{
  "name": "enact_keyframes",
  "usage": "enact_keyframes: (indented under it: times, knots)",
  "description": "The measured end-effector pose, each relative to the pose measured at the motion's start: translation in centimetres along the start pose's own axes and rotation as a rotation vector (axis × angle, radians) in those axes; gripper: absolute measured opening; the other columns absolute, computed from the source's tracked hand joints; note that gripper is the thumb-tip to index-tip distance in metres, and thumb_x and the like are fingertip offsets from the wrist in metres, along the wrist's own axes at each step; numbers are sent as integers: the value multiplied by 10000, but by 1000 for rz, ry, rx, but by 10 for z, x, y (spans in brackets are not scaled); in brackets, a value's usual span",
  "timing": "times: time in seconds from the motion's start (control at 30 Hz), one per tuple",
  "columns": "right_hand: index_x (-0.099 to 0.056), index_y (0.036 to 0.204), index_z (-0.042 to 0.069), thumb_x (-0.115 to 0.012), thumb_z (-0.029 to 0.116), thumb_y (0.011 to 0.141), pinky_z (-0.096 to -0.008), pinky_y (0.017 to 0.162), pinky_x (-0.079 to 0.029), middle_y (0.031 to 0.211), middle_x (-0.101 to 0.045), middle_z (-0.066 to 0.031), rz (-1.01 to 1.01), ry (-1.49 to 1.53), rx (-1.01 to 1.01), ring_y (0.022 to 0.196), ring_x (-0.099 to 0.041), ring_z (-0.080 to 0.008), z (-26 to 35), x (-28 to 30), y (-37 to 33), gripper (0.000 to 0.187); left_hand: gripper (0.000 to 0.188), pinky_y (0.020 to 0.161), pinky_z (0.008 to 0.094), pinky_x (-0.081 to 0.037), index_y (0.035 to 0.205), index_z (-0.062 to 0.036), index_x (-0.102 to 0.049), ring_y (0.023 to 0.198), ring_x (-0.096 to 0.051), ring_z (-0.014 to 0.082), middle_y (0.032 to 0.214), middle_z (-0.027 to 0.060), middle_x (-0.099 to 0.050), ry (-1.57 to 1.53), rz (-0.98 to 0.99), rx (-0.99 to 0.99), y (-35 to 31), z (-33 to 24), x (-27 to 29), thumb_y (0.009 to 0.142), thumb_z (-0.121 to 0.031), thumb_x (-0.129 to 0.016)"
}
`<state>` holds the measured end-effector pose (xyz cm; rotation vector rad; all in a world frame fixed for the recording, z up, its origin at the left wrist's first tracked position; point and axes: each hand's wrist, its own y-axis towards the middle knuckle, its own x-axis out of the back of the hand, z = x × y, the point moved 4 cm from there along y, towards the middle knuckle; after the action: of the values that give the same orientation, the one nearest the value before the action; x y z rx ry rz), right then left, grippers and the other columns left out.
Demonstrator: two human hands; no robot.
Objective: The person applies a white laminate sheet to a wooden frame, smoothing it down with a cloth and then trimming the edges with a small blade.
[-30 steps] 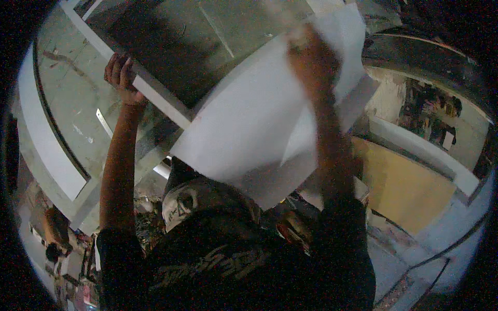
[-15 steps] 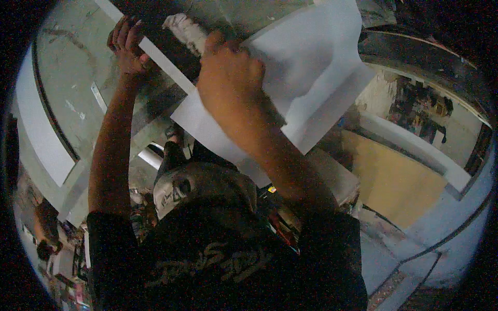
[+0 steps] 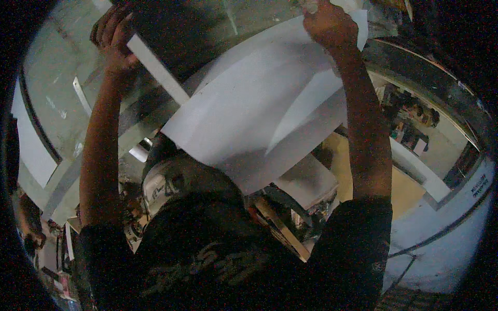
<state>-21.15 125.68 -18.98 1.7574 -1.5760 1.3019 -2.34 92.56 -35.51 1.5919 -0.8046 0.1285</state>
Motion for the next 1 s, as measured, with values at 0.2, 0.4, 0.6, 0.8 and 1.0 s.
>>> enact_keyframes:
  times: [0.2, 0.4, 0.6, 0.8, 1.0]
  knots:
    - [-511, 1242, 42, -563, 465, 905, -547, 889, -471, 1105, -649, -275, -247, 38, -13, 1032, -609, -487, -89, -41, 65, 543, 838, 1064, 465, -279, 1153, -148, -658, 1266, -489, 258, 1280, 51, -604, 17, -36, 131, 5, -3, 4, 920, -739, -111]
    - [-452, 1320, 32, -571, 559, 882, -574, 834, -502, 1038, -650, -313, -341, 238, 4, 1013, -626, -485, -157, -73, 94, 696, 935, 1030, 471, -332, 1093, -131, -678, 1223, -528, 291, 1202, 68, -654, -19, -61, 65, -10, 7, 5, 872, -802, -66]
    - [-482, 1341, 18, -552, 575, 891, -551, 847, -499, 1017, -654, -305, -407, 237, 0, 986, -642, -455, -140, -80, 55, 719, 877, 1036, 473, -326, 1156, -130, -646, 1233, -520, 289, 1227, 76, -635, 53, -74, 91, -2, -1, 6, 901, -767, -99]
    - [-519, 1209, 56, -672, 378, 865, -517, 732, -509, 941, -680, -203, -319, 511, 93, 857, -649, -431, 18, -30, -91, 495, 780, 1062, 467, -287, 1229, -132, -615, 1288, -473, 264, 1295, 57, -580, -11, -17, 130, 12, -12, 8, 939, -682, -145]
    - [-500, 1164, 86, -687, 265, 803, -544, 675, -510, 910, -657, -193, -303, 596, 112, 802, -648, -433, 159, 17, -216, 445, 698, 1085, 465, -240, 1339, -160, -531, 1330, -431, 261, 1362, 60, -525, -80, -137, 61, 24, -15, 1, 954, -639, -199]
